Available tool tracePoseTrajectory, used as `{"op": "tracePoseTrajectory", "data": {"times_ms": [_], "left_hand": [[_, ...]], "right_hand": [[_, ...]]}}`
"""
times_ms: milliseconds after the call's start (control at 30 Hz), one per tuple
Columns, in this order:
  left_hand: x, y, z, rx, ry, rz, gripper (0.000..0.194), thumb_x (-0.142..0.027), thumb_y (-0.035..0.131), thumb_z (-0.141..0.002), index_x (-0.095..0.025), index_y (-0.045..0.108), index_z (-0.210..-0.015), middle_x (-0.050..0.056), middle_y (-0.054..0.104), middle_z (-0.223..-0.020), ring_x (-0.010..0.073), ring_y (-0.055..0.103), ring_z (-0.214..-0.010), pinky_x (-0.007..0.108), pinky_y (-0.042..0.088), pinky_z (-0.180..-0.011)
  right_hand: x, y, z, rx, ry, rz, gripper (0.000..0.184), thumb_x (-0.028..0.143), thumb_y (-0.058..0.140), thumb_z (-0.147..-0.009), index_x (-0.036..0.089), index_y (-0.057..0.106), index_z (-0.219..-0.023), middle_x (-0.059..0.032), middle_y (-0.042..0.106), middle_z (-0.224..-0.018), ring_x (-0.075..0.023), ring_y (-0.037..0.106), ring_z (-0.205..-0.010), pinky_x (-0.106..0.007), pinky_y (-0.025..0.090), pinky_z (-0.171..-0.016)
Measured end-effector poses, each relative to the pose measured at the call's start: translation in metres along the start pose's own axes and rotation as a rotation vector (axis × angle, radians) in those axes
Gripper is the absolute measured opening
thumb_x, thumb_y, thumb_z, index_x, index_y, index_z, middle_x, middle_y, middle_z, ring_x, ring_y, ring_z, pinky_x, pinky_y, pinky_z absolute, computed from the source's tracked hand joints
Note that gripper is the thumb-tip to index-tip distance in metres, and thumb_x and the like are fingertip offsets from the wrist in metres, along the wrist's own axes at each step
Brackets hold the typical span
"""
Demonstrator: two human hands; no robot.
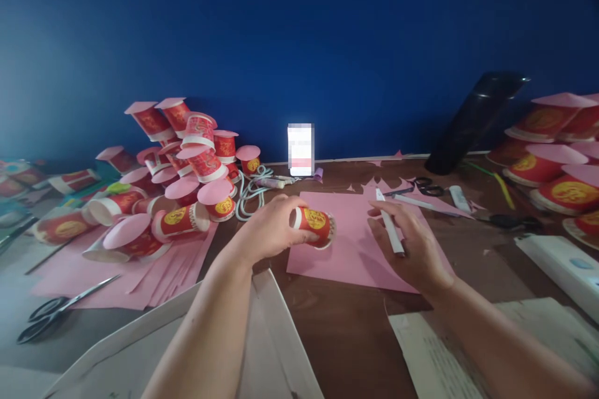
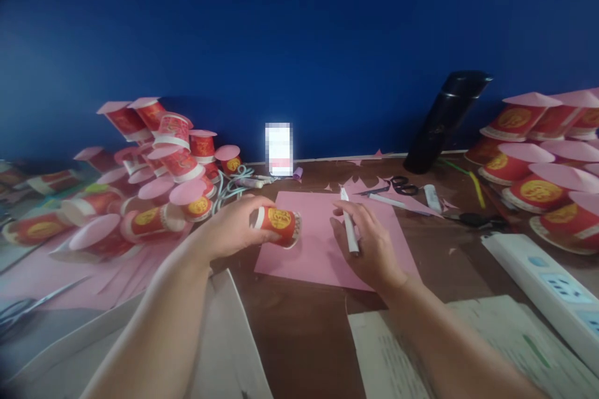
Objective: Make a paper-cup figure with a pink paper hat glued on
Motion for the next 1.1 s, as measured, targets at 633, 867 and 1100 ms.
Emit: {"op": "tracePoseTrajectory", "data": {"times_ms": [633,867,1100], "left_hand": [[-0.020,0.016,0.006,0.022,0.141,-0.161,0.044,-0.036,0.070,-0.064,-0.023,0.055,-0.103,0.004,0.061,-0.106,0.0251,0.059,-0.098,0.035,0.045,-0.081],[-0.024,0.021,0.005,0.038,0.143,-0.184,0.047,-0.037,0.072,-0.062,-0.023,0.055,-0.104,0.005,0.062,-0.105,0.0268,0.059,-0.097,0.037,0.046,-0.079],[-0.025,0.022,0.007,0.032,0.149,-0.201,0.043,-0.034,0.068,-0.065,-0.022,0.054,-0.104,0.006,0.061,-0.106,0.0272,0.059,-0.099,0.037,0.046,-0.082]], "right_hand": [[-0.001,0.007,0.001,0.030,-0.003,0.001,0.024,0.025,0.054,-0.088,0.023,0.058,-0.112,-0.0071,0.069,-0.097,-0.0212,0.066,-0.091,-0.032,0.054,-0.073],[-0.004,0.007,0.002,0.035,-0.003,-0.004,0.026,0.025,0.056,-0.087,0.021,0.058,-0.113,-0.0075,0.068,-0.099,-0.0207,0.065,-0.092,-0.031,0.054,-0.074],[-0.008,0.009,0.003,0.042,0.020,0.015,0.026,0.028,0.054,-0.088,0.021,0.059,-0.112,-0.0083,0.068,-0.101,-0.0213,0.066,-0.091,-0.032,0.055,-0.073]]}}
Point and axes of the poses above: each hand's wrist, its own z-axis away from the middle knuckle, its own y-axis out of the palm, x = y × z, the point moved 10 cm from there along -z, towards the middle knuckle
